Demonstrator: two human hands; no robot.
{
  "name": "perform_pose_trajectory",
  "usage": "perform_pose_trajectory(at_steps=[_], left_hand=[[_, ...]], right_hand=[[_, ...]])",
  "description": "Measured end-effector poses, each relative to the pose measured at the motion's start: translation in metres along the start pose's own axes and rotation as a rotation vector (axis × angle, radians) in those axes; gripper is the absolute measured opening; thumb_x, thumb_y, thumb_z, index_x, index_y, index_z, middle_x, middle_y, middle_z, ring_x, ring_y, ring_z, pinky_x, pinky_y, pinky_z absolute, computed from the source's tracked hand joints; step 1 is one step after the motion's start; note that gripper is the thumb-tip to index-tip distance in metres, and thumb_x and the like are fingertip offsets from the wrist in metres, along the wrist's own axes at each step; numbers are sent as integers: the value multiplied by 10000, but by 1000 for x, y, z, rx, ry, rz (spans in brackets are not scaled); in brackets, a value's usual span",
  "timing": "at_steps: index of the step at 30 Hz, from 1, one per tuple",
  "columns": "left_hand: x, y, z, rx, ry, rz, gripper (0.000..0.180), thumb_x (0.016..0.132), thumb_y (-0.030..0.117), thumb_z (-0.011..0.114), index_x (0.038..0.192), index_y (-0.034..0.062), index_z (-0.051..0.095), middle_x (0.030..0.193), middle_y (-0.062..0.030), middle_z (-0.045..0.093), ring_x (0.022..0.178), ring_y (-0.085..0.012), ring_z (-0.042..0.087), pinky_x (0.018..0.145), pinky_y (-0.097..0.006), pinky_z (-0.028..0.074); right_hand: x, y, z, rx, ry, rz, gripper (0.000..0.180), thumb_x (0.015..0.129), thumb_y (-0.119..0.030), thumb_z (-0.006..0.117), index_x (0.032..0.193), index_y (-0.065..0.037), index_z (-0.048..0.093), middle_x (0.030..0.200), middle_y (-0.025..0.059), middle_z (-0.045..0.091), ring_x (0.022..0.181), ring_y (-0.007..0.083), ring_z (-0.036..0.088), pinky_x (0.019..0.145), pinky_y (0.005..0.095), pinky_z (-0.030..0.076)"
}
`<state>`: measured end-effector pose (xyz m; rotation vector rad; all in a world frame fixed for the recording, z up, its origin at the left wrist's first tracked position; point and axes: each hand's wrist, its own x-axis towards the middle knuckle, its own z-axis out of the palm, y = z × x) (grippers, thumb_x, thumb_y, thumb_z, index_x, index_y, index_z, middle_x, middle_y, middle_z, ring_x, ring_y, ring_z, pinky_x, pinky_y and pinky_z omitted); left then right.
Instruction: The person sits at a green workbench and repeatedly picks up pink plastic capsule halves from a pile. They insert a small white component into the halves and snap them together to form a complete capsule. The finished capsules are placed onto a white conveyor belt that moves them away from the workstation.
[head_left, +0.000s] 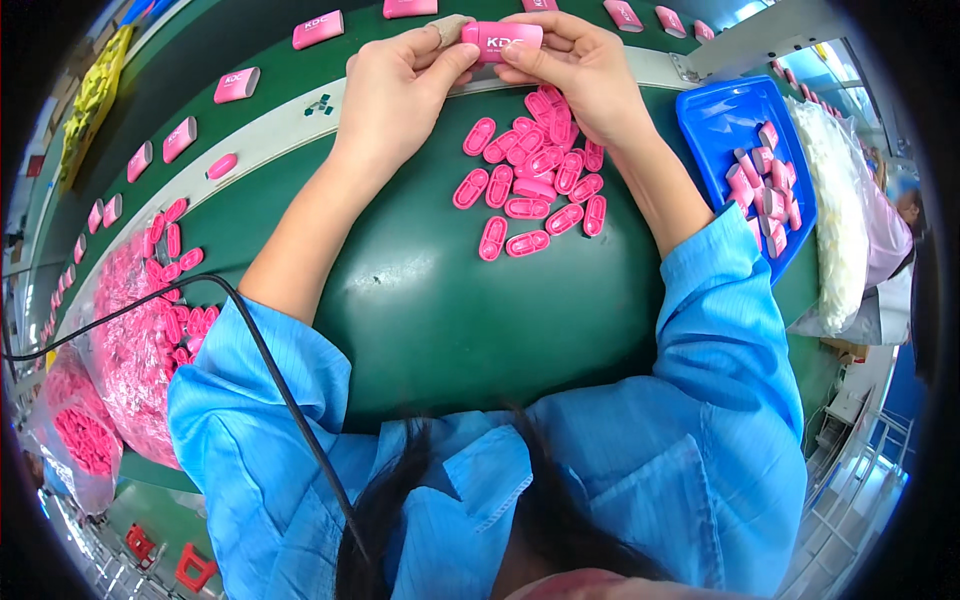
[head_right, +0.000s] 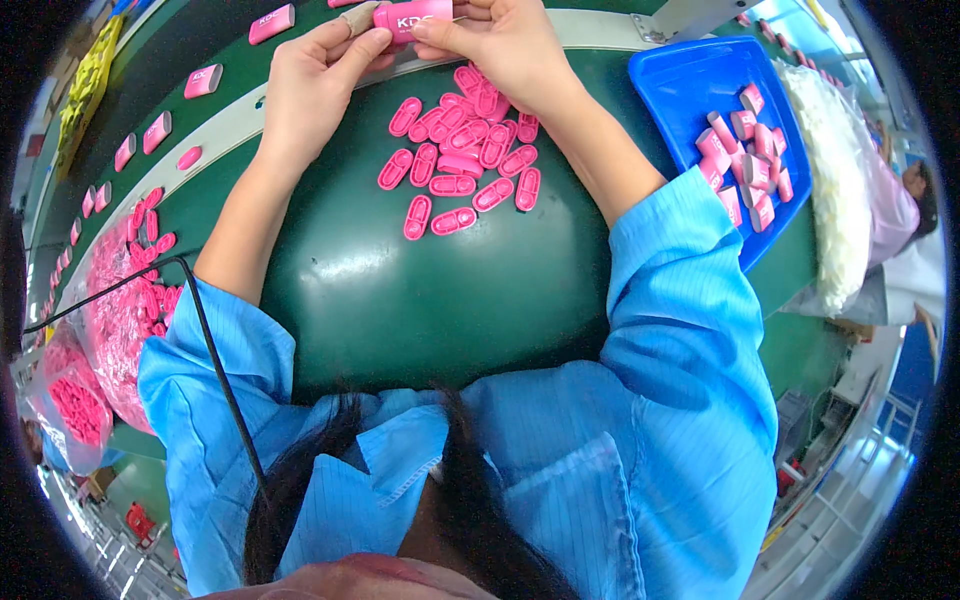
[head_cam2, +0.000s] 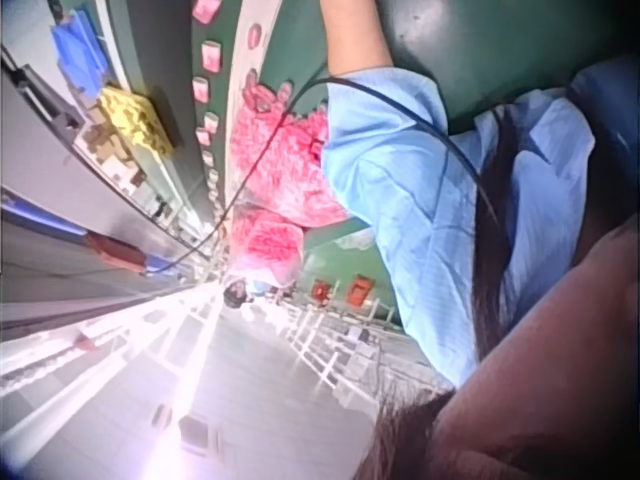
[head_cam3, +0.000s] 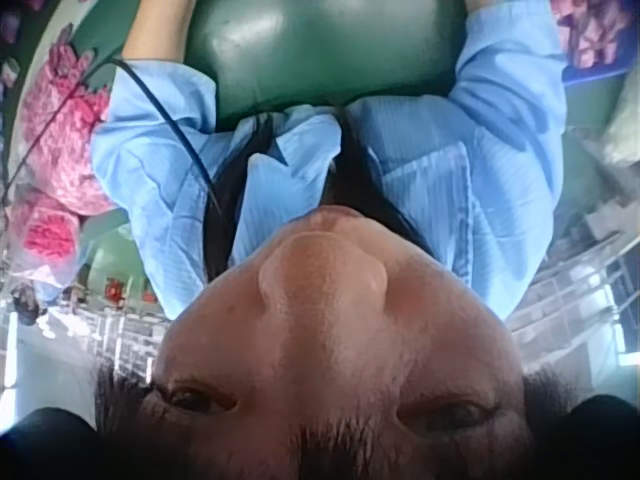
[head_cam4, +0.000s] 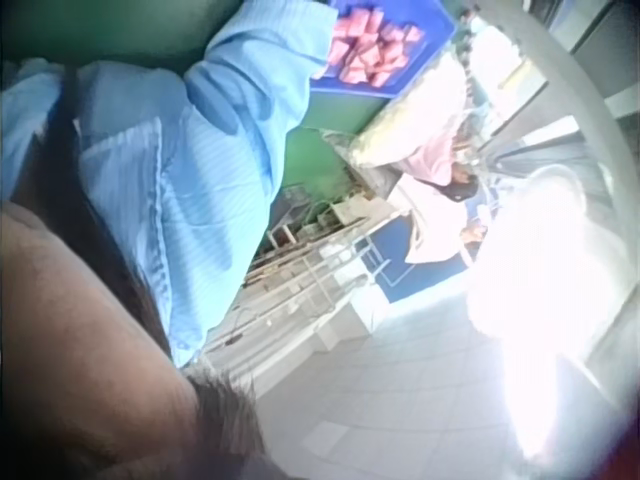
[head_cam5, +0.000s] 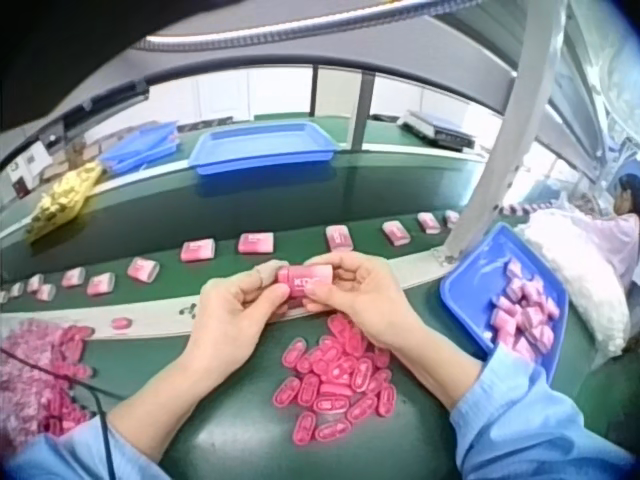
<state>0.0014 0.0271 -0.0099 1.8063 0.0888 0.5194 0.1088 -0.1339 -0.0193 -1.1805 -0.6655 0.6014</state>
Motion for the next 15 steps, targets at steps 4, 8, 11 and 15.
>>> perform_pose_trajectory(at_steps=[4,8,11,15], left_hand=[[-8,12,-1,313,60,181,327,899,80,611,1194,-59,603,930,-271,679,838,-383,695,717,-392,547],[-23,21,8,694,93,286,292,902,57,580,1165,-69,587,775,-291,633,734,-433,656,632,-459,518],[-20,14,7,679,112,315,273,902,55,572,1138,-82,581,759,-292,627,723,-437,652,615,-483,507],[-7,12,-1,348,17,125,314,893,136,672,1142,-54,654,919,-198,721,790,-265,721,710,-326,571]], right_hand=[[-2,0,7,-66,14,-44,230,924,-7,633,1146,42,593,1096,121,677,913,153,676,813,269,572],[-9,-3,19,-297,48,-115,224,922,-2,634,1137,50,600,1083,120,682,929,154,675,823,265,566],[-10,-9,22,-278,24,-119,230,919,12,630,1143,54,601,1077,121,685,937,158,675,831,265,564],[-5,-10,11,-100,-24,-47,239,918,27,622,1154,59,597,1075,123,687,946,164,676,835,269,566]])
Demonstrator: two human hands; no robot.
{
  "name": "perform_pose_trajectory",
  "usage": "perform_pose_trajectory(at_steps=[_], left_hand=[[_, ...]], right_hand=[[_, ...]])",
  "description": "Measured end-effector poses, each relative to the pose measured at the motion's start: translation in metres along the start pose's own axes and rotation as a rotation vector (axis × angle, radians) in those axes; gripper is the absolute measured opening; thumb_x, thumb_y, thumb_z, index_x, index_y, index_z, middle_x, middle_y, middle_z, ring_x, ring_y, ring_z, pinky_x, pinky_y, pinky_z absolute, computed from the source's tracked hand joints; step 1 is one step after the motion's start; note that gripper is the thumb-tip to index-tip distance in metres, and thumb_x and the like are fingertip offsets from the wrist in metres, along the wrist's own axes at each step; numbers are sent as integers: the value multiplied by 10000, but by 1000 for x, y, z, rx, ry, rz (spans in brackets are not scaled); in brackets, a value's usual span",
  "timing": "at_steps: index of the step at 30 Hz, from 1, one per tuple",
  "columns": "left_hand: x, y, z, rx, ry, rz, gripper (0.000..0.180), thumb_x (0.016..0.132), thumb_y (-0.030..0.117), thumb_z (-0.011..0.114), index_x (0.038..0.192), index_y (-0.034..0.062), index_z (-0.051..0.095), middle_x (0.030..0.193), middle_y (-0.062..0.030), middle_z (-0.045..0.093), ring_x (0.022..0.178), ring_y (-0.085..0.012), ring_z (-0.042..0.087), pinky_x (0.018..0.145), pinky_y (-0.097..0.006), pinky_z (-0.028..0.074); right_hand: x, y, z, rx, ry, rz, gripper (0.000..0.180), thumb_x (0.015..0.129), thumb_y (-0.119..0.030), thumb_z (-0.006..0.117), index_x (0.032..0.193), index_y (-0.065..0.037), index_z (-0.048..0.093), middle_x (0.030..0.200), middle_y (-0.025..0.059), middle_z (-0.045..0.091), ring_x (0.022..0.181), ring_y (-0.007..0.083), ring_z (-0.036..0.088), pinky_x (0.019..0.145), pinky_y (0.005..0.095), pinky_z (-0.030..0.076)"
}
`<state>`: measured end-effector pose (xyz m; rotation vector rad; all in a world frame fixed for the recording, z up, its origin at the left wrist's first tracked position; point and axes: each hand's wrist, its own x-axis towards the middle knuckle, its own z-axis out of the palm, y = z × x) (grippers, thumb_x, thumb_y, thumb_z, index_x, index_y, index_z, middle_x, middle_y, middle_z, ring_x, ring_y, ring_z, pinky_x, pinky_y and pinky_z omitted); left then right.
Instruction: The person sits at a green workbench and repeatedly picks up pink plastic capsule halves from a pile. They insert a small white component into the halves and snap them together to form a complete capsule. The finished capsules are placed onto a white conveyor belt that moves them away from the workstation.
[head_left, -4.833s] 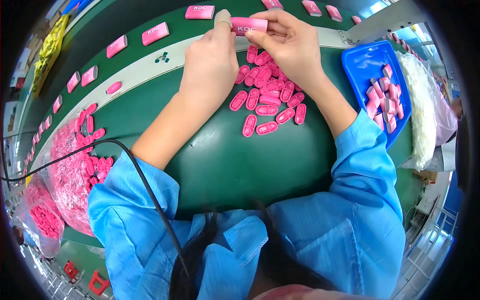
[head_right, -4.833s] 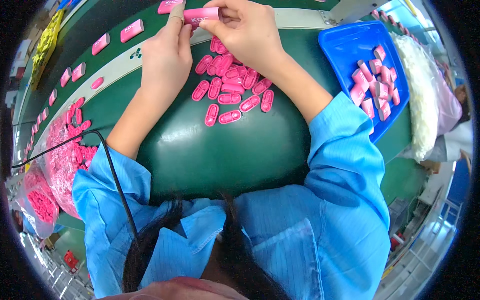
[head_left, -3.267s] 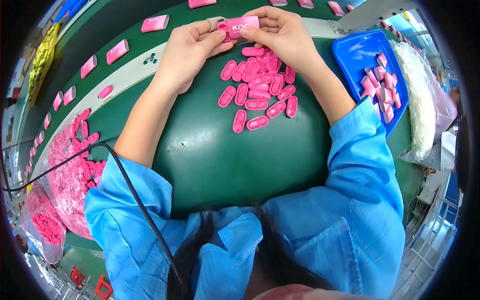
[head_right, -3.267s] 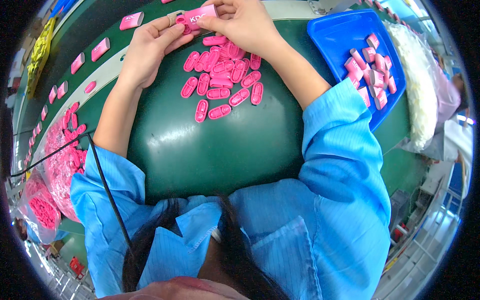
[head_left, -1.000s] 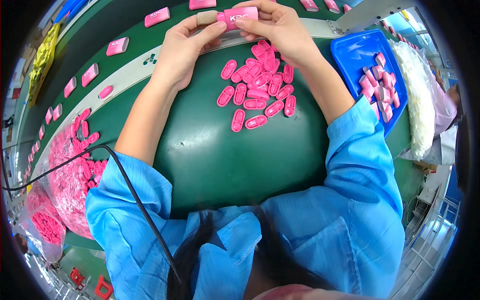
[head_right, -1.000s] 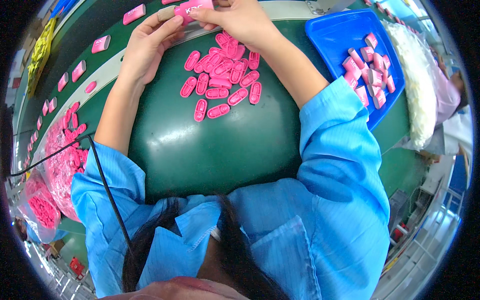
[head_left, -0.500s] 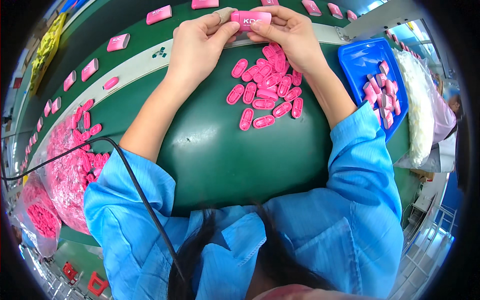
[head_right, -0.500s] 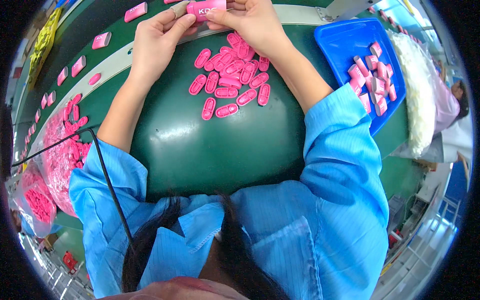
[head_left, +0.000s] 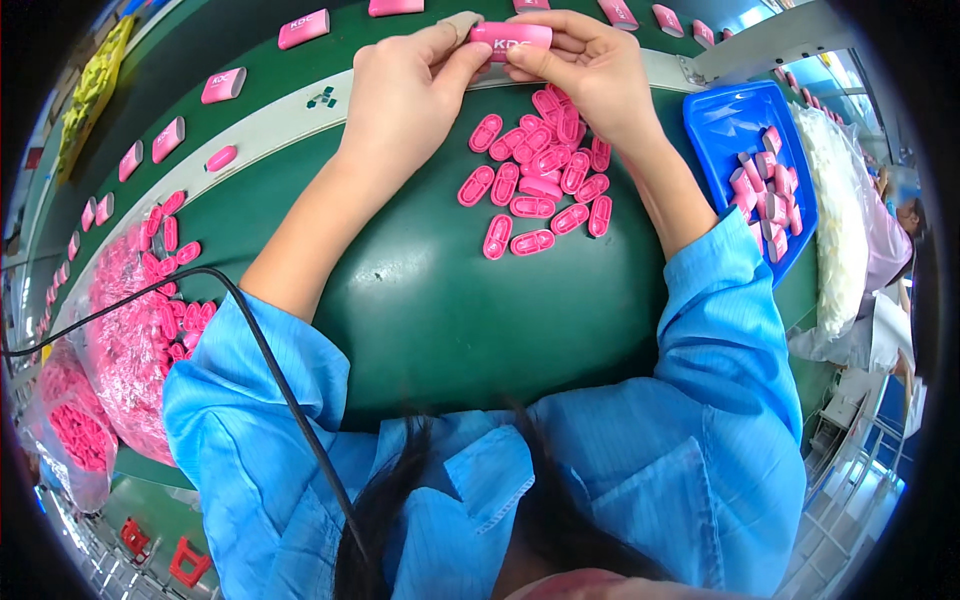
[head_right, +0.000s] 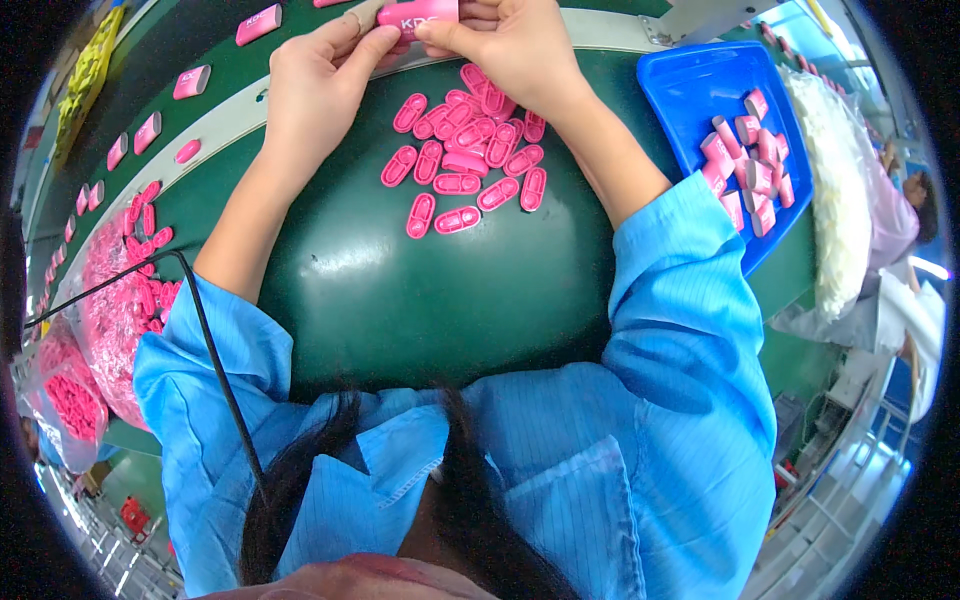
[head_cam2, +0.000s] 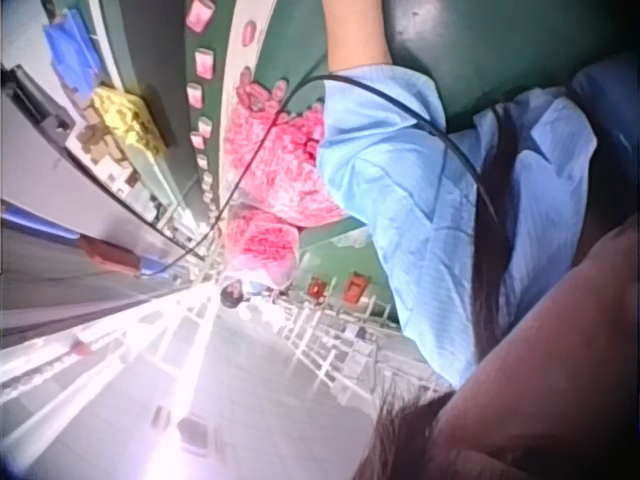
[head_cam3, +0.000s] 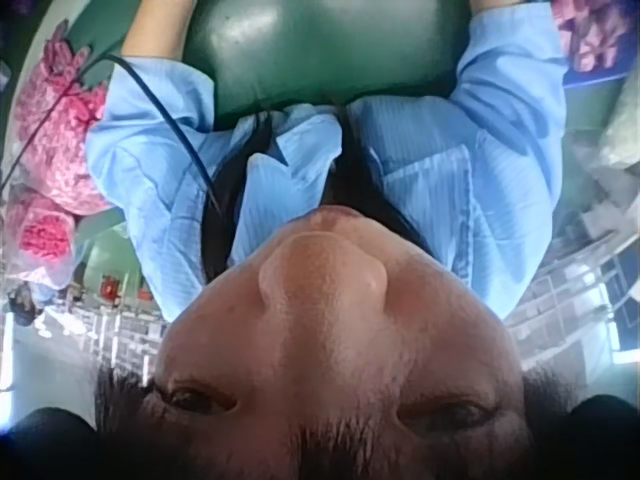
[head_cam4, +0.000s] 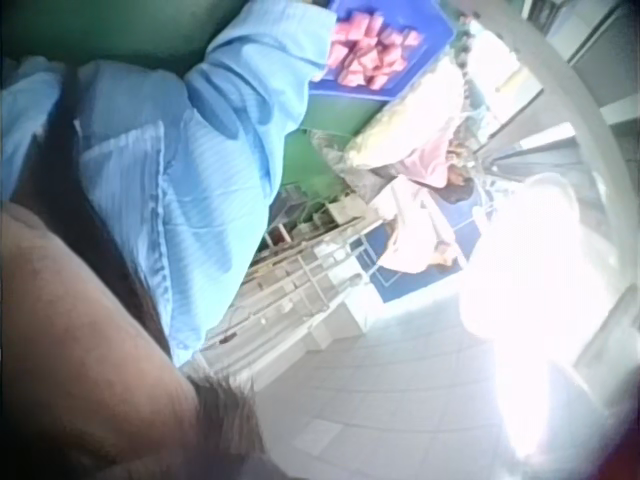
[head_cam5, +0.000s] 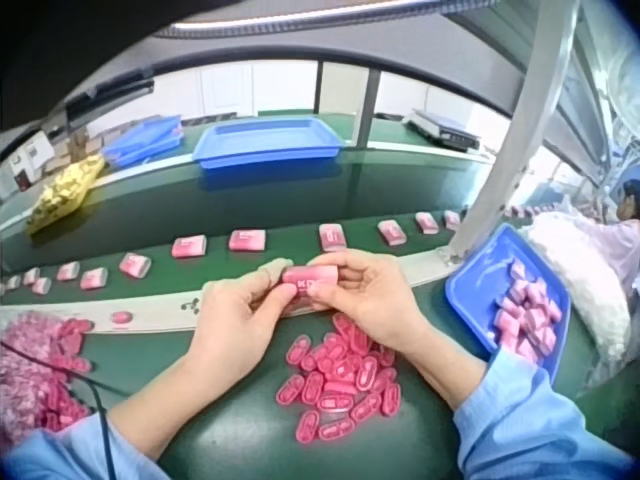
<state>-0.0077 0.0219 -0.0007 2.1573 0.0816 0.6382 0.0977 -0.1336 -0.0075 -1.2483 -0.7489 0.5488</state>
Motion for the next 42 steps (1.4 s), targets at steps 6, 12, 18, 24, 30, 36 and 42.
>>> perform_pose_trajectory(at_steps=[6,12,18,24,30,36,42], left_hand=[[-13,14,4,349,36,154,345,902,60,570,1196,-112,518,783,-285,638,713,-454,646,612,-483,515],[6,-11,-3,475,259,379,405,844,141,670,1155,-90,551,866,-244,681,787,-411,671,716,-443,547],[-8,17,-24,424,-379,102,276,745,223,792,921,19,733,911,-161,680,786,-289,656,724,-368,524],[-7,15,-12,349,-407,20,265,793,154,734,1017,17,699,843,-139,662,692,-229,652,661,-332,523],[7,-10,-11,-258,-283,-278,368,907,123,655,1254,9,616,929,-47,667,814,-130,668,769,-243,540],[6,-10,-4,-691,-181,-414,252,915,108,678,1130,-21,649,1077,-103,689,942,-148,686,876,-239,561],[6,-9,-11,-614,-205,-381,229,895,122,709,1077,-8,663,989,-94,711,887,-138,692,827,-238,561]], right_hand=[[-3,12,7,-310,115,-175,380,898,-62,689,1247,37,573,999,117,694,875,154,683,793,261,572],[36,7,10,-685,83,-58,201,868,-88,695,1029,32,687,967,148,708,791,143,687,675,293,549],[87,29,-5,-1025,210,-413,271,854,-218,668,997,8,712,914,190,673,848,341,649,797,419,515],[92,24,-38,-1285,83,-265,259,889,-215,597,990,6,688,973,219,664,956,399,627,869,473,492],[34,-6,-21,-470,175,58,153,895,-105,676,963,30,653,863,119,689,693,129,641,629,260,520],[-4,1,-12,-174,57,129,363,911,-125,685,1220,40,588,1009,119,686,885,161,687,800,260,570],[-6,4,-14,-153,23,177,328,906,-114,688,1187,32,601,989,106,695,877,148,688,790,248,566]])
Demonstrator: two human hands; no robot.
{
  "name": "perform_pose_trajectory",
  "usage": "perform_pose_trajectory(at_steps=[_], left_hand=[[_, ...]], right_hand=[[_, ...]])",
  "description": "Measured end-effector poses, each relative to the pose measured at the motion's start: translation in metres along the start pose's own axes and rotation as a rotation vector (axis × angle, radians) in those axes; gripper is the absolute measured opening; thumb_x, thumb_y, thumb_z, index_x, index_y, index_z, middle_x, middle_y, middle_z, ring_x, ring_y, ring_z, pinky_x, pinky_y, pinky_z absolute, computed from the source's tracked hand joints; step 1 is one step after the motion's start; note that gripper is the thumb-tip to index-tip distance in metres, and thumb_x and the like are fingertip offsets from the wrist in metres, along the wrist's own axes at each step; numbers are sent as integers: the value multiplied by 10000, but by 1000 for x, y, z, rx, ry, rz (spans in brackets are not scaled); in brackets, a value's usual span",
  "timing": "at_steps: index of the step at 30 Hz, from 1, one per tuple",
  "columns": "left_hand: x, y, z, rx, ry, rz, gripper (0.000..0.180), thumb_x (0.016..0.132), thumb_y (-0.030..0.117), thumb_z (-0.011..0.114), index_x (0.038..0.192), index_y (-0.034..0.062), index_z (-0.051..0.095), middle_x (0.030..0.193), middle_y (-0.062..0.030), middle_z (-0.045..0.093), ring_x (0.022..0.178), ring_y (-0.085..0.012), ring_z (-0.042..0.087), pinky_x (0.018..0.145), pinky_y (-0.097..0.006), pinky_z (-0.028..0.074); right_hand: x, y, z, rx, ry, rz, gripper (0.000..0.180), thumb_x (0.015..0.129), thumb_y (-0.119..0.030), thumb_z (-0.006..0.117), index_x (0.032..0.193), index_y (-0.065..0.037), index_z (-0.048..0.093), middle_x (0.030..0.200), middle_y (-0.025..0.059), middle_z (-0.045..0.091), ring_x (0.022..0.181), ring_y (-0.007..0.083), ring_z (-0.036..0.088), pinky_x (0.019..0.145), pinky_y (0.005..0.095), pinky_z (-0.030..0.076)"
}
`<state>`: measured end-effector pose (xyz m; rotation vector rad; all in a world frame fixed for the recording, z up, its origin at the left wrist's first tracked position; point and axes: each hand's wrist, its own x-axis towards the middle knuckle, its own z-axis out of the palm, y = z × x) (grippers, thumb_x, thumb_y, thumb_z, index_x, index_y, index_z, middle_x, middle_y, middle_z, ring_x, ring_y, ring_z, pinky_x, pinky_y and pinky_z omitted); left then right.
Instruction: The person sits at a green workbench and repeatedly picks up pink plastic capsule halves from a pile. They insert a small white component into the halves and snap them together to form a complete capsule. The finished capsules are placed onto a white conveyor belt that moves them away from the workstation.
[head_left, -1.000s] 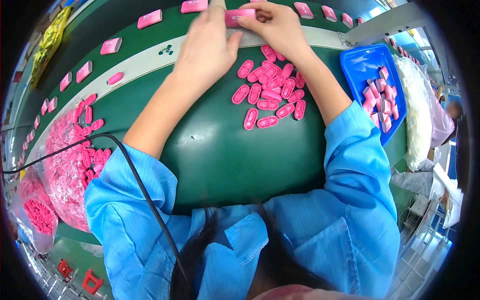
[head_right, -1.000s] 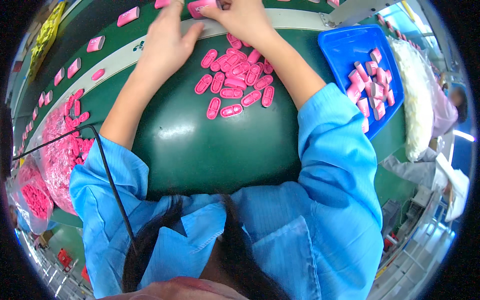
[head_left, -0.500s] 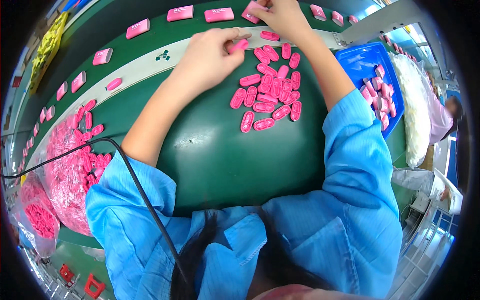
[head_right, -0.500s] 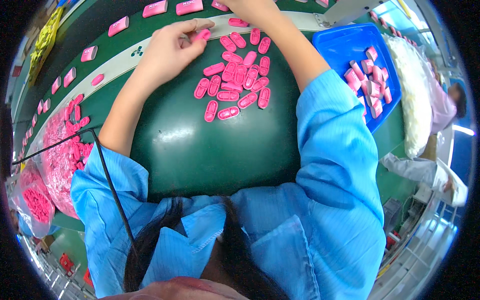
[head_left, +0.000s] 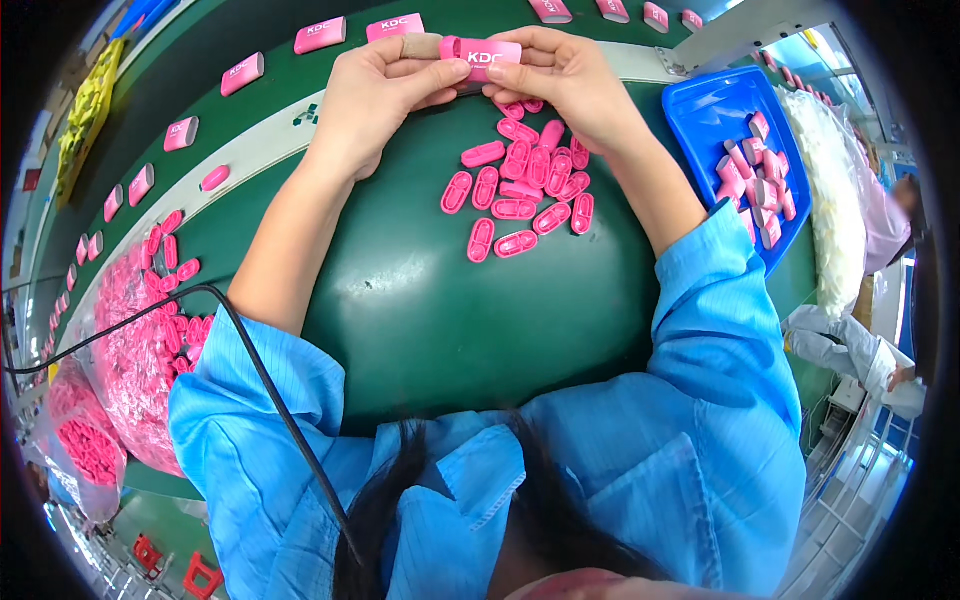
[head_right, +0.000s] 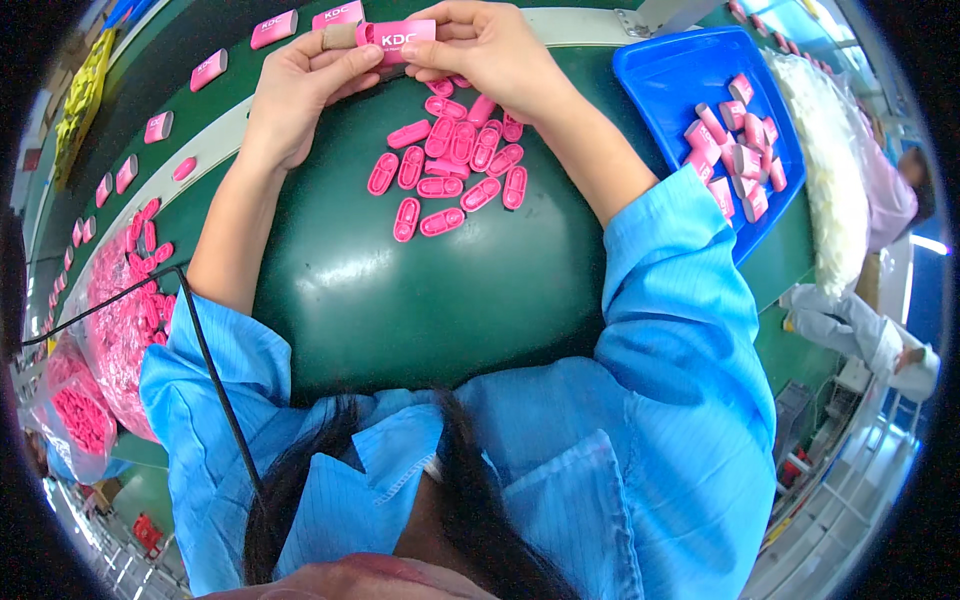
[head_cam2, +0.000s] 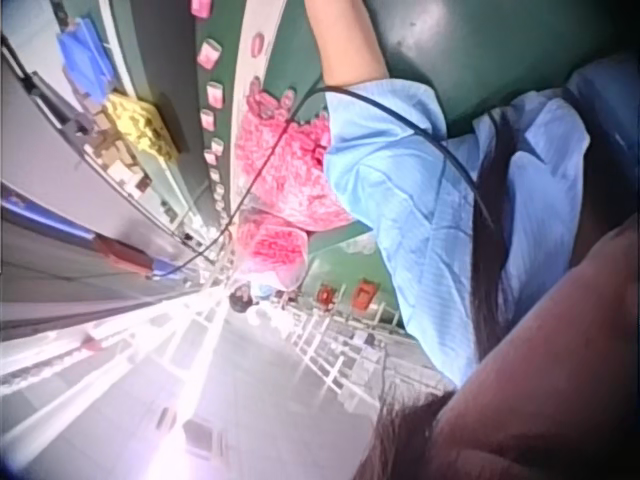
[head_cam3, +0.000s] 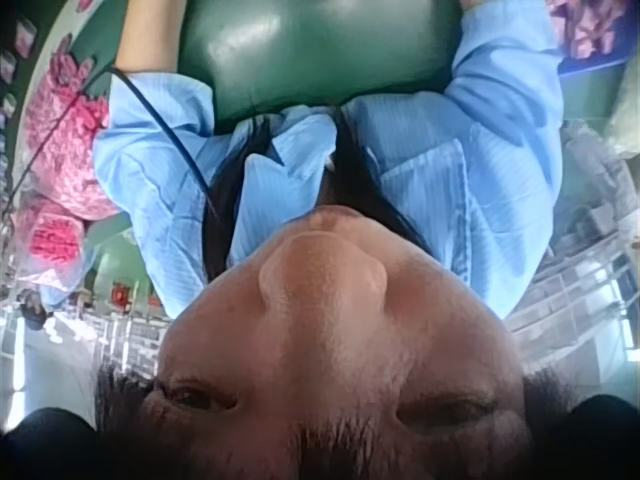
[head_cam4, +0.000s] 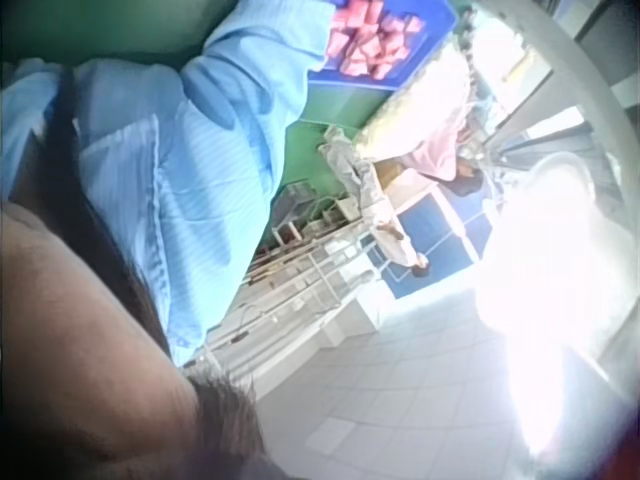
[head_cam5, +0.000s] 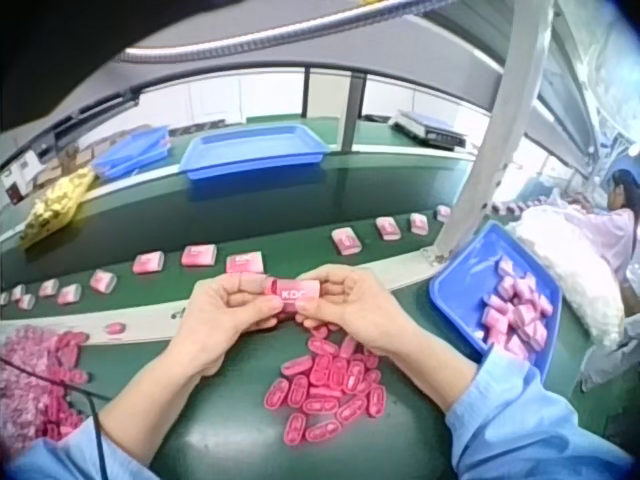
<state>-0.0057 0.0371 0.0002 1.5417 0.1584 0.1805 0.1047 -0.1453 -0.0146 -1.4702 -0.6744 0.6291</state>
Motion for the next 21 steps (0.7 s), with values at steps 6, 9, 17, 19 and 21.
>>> perform_pose_trajectory(at_steps=[6,9,17,19,21], left_hand=[[3,7,-8,244,-73,50,285,817,134,789,1004,-57,690,868,-110,726,766,-126,688,711,-242,555],[2,9,-8,347,-66,52,284,796,145,807,972,-47,694,839,-107,729,731,-123,689,686,-249,562],[-18,-6,33,614,163,357,434,873,99,689,1240,-70,532,944,-214,715,918,-306,717,776,-317,578],[-19,-5,39,642,174,356,517,864,86,671,1303,-87,461,942,-229,702,904,-353,699,786,-372,563],[-25,9,45,696,188,341,642,860,100,657,1359,-165,352,920,-275,679,834,-419,684,742,-434,551]], right_hand=[[3,-2,-8,-44,-105,-63,309,894,-98,698,1164,34,626,976,95,697,837,128,676,770,236,551],[-2,0,-4,-88,-59,-81,309,887,-85,705,1159,41,631,957,96,701,831,121,669,767,241,549],[-3,-5,7,37,37,-68,181,898,-38,666,1051,56,642,892,71,702,722,97,644,620,214,515],[-9,-10,18,-27,116,-158,209,897,-28,663,1083,63,637,918,77,709,762,105,659,648,221,524],[-10,-13,22,-92,171,-245,231,891,-28,668,1098,70,637,940,89,716,796,117,672,677,231,532]])
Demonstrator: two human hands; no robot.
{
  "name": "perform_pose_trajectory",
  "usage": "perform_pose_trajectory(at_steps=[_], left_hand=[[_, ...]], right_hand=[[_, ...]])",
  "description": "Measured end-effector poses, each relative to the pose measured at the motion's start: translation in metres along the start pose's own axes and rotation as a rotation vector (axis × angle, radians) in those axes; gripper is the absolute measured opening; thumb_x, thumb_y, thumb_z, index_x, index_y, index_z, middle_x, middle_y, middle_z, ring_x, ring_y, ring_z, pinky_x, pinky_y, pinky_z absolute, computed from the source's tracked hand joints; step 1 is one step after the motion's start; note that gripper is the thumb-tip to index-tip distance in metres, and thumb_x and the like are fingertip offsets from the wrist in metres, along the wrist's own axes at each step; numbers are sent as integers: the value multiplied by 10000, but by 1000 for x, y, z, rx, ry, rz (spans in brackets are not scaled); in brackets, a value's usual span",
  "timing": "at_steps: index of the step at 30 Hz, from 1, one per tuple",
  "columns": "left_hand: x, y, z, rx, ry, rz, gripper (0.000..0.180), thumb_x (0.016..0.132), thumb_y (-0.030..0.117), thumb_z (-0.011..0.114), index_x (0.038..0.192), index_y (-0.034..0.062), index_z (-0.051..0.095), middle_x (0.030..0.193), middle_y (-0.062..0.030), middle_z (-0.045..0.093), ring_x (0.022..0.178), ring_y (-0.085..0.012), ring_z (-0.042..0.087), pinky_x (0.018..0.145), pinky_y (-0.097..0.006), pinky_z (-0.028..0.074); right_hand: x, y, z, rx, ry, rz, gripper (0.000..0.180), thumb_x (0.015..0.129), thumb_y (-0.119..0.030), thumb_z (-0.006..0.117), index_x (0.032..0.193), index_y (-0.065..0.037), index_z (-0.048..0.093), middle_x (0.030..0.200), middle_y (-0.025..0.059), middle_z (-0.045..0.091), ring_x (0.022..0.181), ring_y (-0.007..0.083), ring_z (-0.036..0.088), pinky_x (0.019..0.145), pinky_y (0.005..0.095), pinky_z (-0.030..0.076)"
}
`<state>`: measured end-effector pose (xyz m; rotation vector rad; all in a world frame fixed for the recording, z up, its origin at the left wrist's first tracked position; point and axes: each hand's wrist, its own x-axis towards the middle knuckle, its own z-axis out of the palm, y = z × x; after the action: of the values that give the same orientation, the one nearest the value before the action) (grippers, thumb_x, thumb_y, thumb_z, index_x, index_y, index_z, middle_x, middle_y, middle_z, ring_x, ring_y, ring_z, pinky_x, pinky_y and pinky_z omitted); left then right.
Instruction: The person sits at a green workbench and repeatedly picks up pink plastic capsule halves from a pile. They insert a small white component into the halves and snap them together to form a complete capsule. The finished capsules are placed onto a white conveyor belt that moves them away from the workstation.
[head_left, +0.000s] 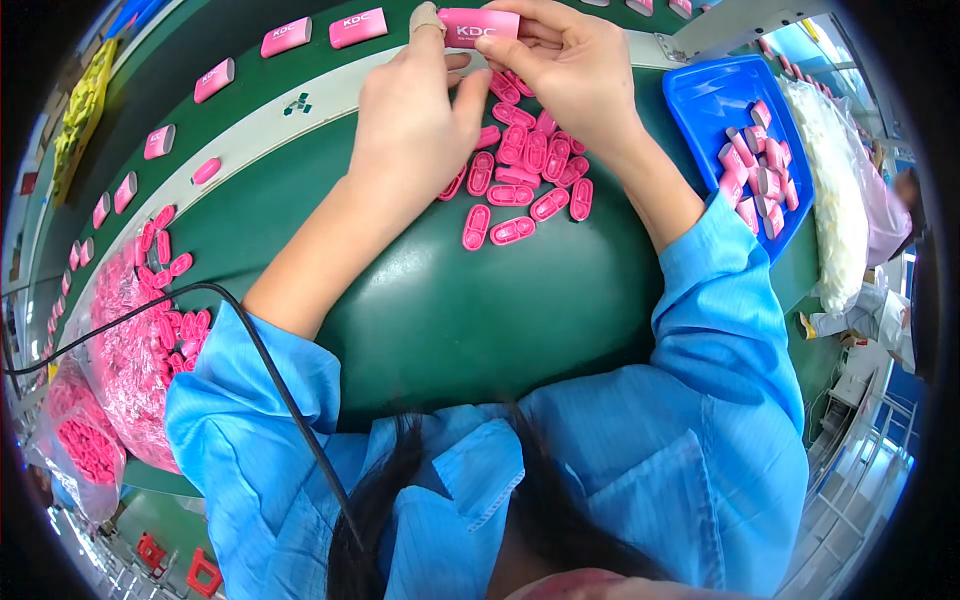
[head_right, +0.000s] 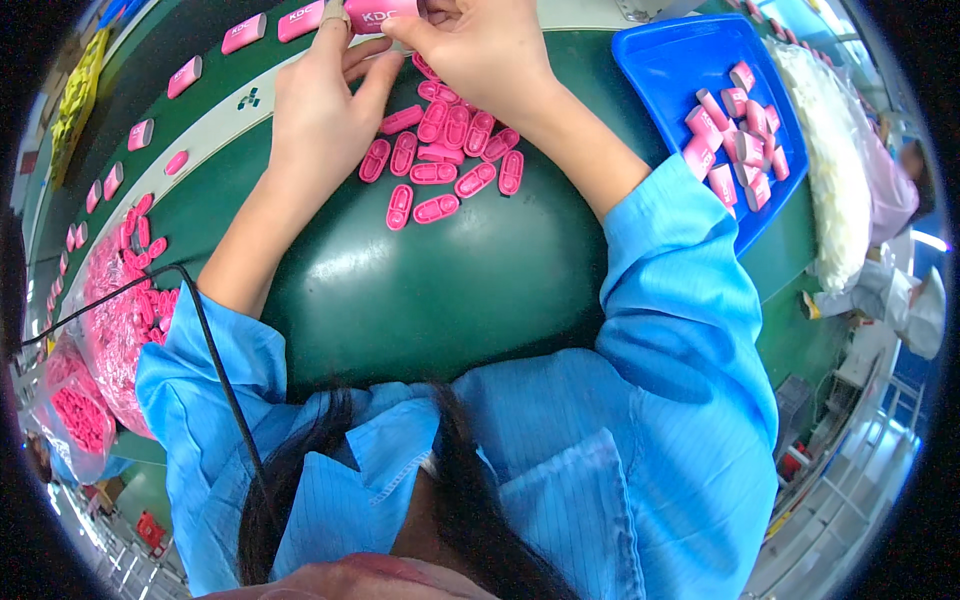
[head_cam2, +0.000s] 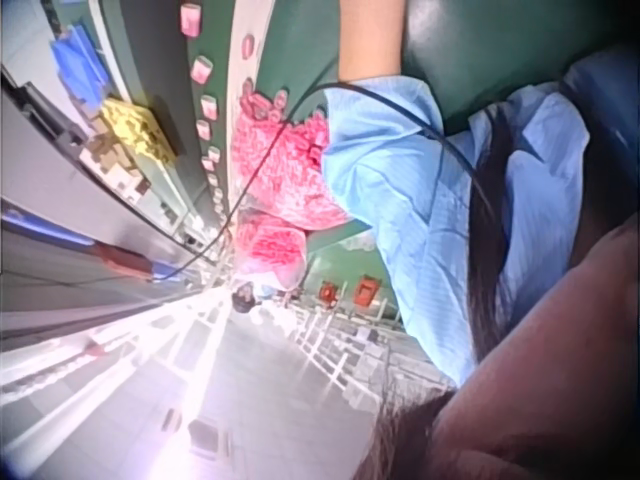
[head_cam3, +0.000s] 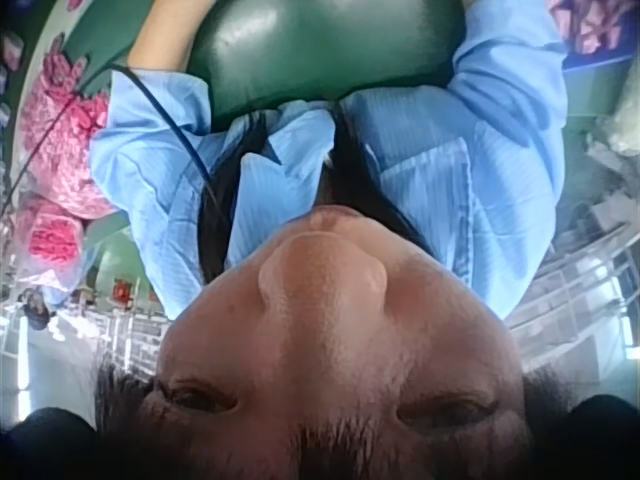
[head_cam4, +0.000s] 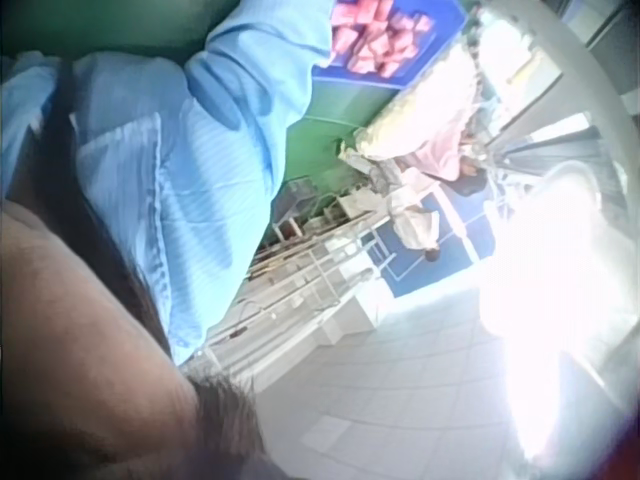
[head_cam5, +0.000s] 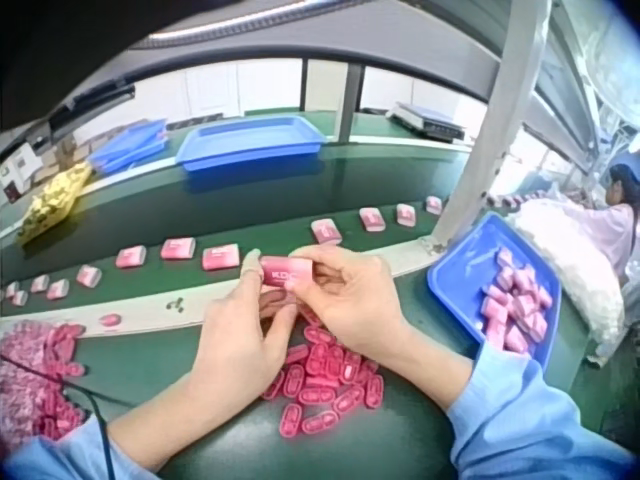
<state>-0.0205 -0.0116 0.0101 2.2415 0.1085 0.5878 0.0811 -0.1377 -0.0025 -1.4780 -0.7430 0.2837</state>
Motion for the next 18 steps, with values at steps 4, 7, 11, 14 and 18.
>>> perform_pose_trajectory(at_steps=[4,7,11,14,18], left_hand=[[15,-13,-2,12,-2,-34,710,845,126,683,1389,-155,325,956,-276,679,887,-393,688,778,-427,543],[28,-43,-2,389,301,209,664,865,97,675,1417,-99,363,1009,-214,686,831,-342,693,773,-362,556],[45,-50,4,261,150,330,378,806,127,689,1165,17,650,1035,-192,667,1025,-353,614,933,-431,475],[57,-49,14,257,-43,289,335,788,178,699,1090,34,705,1061,-181,657,1037,-355,602,931,-432,468],[76,-49,33,248,-209,332,338,766,207,717,1085,93,726,910,-140,705,904,-336,653,863,-424,504]], right_hand=[[32,6,-5,-171,-35,-91,256,867,-71,699,1075,72,660,951,125,729,830,147,689,731,265,544],[76,18,-5,-379,-97,-48,304,842,-173,725,1060,36,692,903,155,734,805,165,697,746,291,545],[124,48,-19,-669,-34,-198,312,866,-217,680,1077,11,697,889,180,725,792,225,706,748,321,548],[125,24,-26,-929,-24,-73,316,861,-259,652,1022,7,708,895,222,707,847,346,693,788,407,546],[114,72,-58,-1108,15,-447,305,841,-282,671,919,11,704,819,200,697,806,382,681,743,415,548]])
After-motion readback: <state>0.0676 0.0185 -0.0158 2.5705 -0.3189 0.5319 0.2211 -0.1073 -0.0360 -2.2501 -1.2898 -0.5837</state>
